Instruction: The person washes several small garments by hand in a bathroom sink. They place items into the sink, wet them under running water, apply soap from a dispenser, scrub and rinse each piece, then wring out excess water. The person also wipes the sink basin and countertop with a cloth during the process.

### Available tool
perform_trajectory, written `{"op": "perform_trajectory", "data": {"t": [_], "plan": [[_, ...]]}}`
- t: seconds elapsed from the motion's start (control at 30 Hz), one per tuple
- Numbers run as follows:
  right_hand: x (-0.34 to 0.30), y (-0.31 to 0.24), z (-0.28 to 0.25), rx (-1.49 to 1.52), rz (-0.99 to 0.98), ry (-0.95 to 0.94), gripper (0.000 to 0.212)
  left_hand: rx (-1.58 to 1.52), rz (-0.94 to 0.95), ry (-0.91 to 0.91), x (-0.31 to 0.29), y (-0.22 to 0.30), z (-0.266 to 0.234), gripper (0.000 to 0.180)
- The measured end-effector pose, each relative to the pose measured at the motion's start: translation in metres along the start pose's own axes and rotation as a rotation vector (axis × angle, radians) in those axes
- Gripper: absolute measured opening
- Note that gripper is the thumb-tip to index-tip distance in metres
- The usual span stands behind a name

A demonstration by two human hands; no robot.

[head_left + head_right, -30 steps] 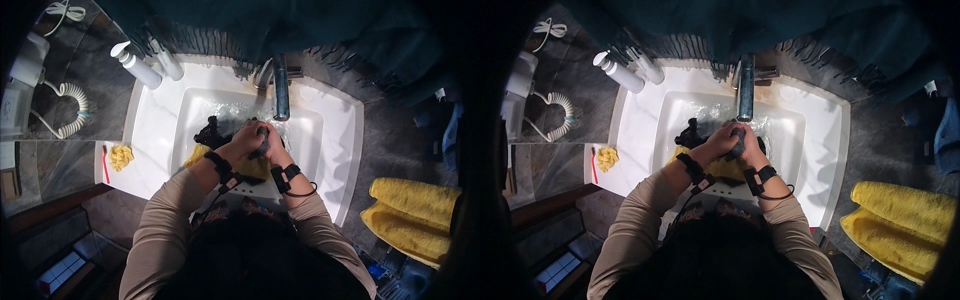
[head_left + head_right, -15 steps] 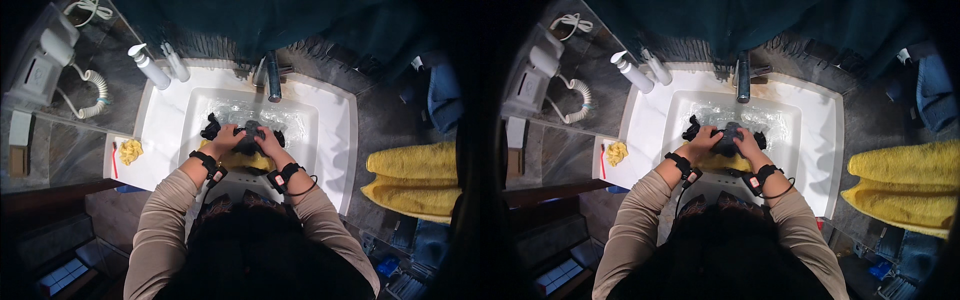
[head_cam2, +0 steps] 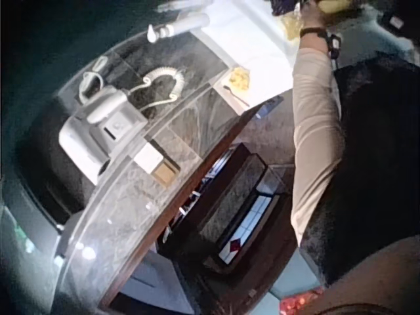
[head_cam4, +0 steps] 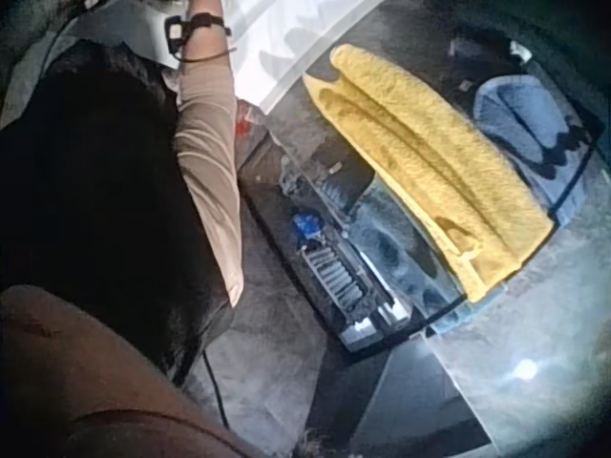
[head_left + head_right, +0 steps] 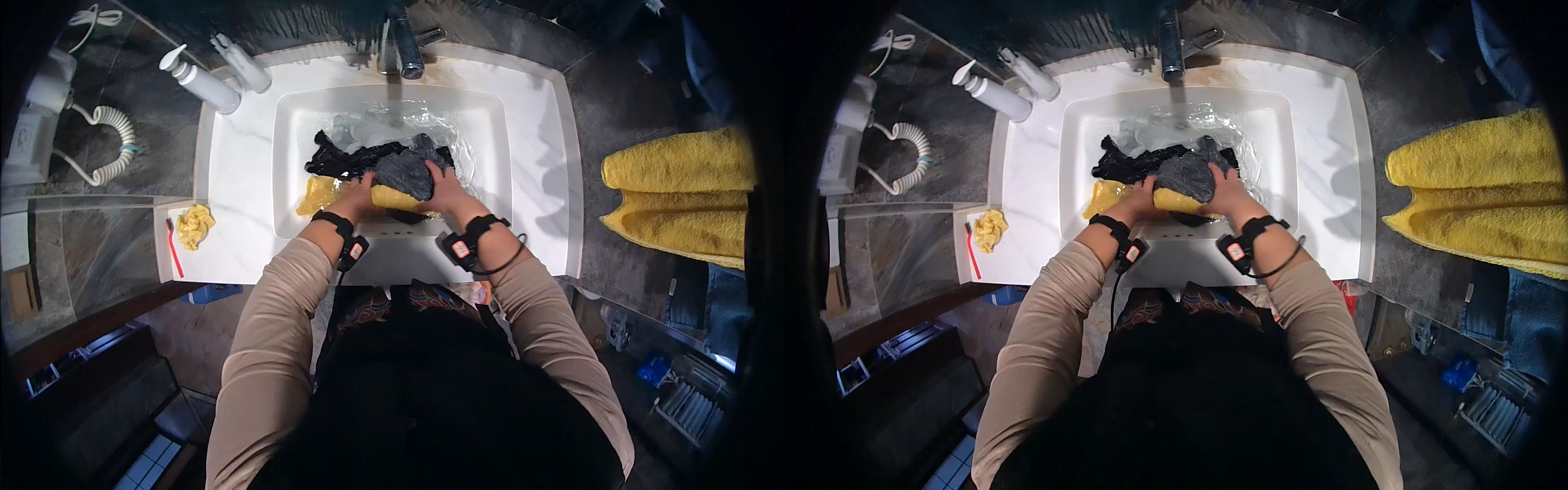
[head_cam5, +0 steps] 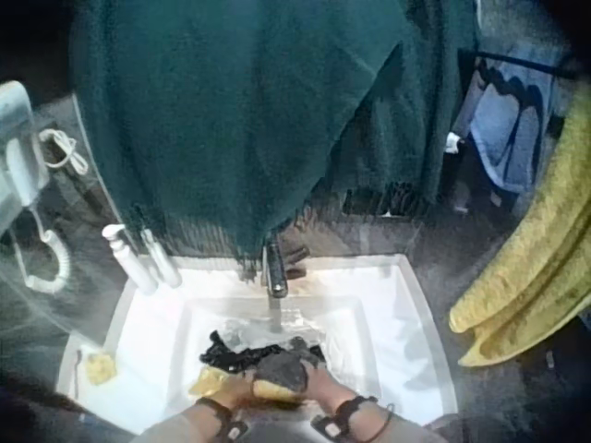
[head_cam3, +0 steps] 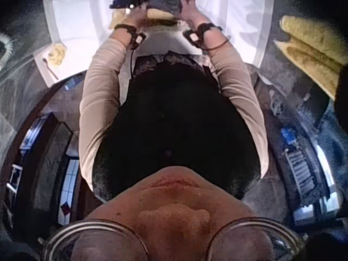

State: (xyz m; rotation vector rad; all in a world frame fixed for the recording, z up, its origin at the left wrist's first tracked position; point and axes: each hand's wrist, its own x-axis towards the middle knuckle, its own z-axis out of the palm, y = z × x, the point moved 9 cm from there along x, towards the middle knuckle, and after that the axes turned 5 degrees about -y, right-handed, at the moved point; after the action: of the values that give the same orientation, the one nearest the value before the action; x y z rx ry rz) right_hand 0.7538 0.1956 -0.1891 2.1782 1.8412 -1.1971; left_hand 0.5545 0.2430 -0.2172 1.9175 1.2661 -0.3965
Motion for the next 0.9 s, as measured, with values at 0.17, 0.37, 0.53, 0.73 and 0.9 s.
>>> {"op": "perform_trajectory", "data": {"t": [0.17,0.37,0.53,0.73,0.9], "plan": [[0.012,-0.011,-0.008,-0.026,0.096,0.133,0.087,0.092,-0.003,0.133,0.001,0.013,-0.029,0.056],[0.016,-0.025,-0.077,0.146,-0.007,0.284,0.048,0.036,0.080,0.428,-0.020,0.028,-0.128,0.043],[0.031,-0.046,-0.146,0.256,-0.064,0.361,0.047,0.150,0.194,0.539,-0.021,0.049,-0.200,0.034],[0.062,-0.054,-0.150,0.311,-0.253,0.605,0.050,0.153,0.308,0.602,-0.002,0.029,-0.195,0.038],[0.072,-0.002,-0.118,0.449,-0.120,0.518,0.054,0.331,0.311,0.661,-0.005,0.002,-0.161,0.047]]}}
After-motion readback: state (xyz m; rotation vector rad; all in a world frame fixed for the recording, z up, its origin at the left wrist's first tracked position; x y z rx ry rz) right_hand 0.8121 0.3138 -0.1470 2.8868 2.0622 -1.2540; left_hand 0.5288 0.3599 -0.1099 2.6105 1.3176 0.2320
